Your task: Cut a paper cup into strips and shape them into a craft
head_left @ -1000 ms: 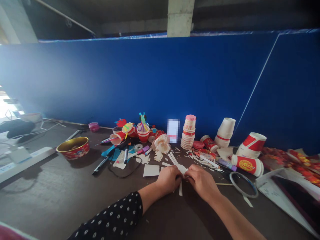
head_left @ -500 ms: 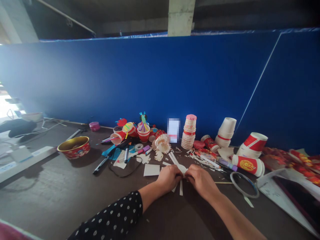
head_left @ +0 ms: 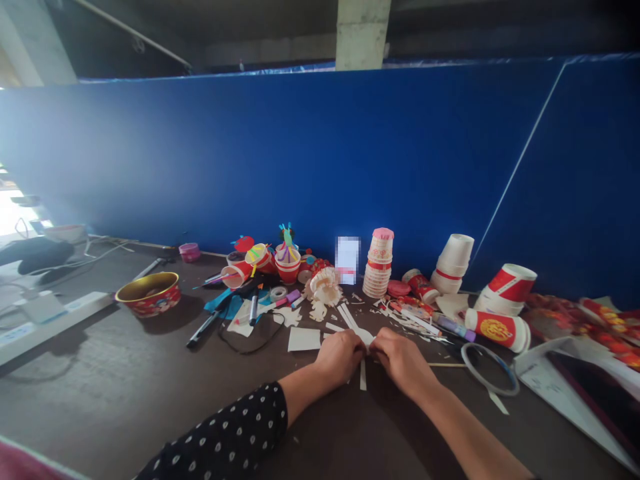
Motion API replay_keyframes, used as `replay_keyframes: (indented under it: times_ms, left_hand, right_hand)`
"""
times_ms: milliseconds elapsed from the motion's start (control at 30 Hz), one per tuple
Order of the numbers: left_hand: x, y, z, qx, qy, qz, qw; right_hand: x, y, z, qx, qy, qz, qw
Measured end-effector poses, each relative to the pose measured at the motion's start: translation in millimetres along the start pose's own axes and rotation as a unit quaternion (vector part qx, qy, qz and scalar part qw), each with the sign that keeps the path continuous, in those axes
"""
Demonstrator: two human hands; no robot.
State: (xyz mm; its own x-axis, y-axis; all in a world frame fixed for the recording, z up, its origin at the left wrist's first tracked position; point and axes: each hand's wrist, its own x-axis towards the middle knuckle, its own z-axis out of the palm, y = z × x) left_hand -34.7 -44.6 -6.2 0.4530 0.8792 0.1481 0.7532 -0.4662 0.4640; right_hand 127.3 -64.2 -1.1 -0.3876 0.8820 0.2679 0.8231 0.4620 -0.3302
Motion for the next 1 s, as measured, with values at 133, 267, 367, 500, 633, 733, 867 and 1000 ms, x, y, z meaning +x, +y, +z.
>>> replay_keyframes:
  times_ms: [133,267,367,500,633,733,867,1000]
  left_hand:
    - [-0.4,0.0,2.3,0.001,0.004,-0.006,1.000]
    - [1.0,-2.2,3.8,-0.001,0.008,-0.003,1.000]
    - [2.3,-3.5,4.1,-0.006,0.010,-0.005,1.000]
    - [2.6,-3.1,3.7,-0.004,0.008,-0.008,1.000]
    - [1.7,-0.1,1.9,0.002,0.003,-0.019,1.000]
    - [1.4,1.5,0.8,0.006,-0.005,-0.024,1.000]
    - [1.5,0.5,0.6,0.000,-0.002,-0.013,1.000]
    - [1.4,-1.0,0.1,-0.006,0.004,0.004,1.000]
  right_hand:
    - [-0.1,-0.1,-0.3,0.001,-0.001,0.000,1.000]
    - [0.1,-0.5,-0.3,0.005,-0.001,-0.002,1.000]
    - [0.0,-0.4,-0.2,0.010,0.003,-0.006,1.000]
    - [-0.3,-0.1,0.3,0.016,0.006,-0.008,1.000]
    - [0.1,-0.2,1.2,0.023,0.009,-0.010,1.000]
    - [0.3,-0.9,1.0,0.028,0.008,-0.010,1.000]
    - [-0.4,-1.2,-0.7,0.034,0.006,-0.011,0.999]
    - [-0.5,-0.6,-0.8,0.041,0.009,-0.017,0.999]
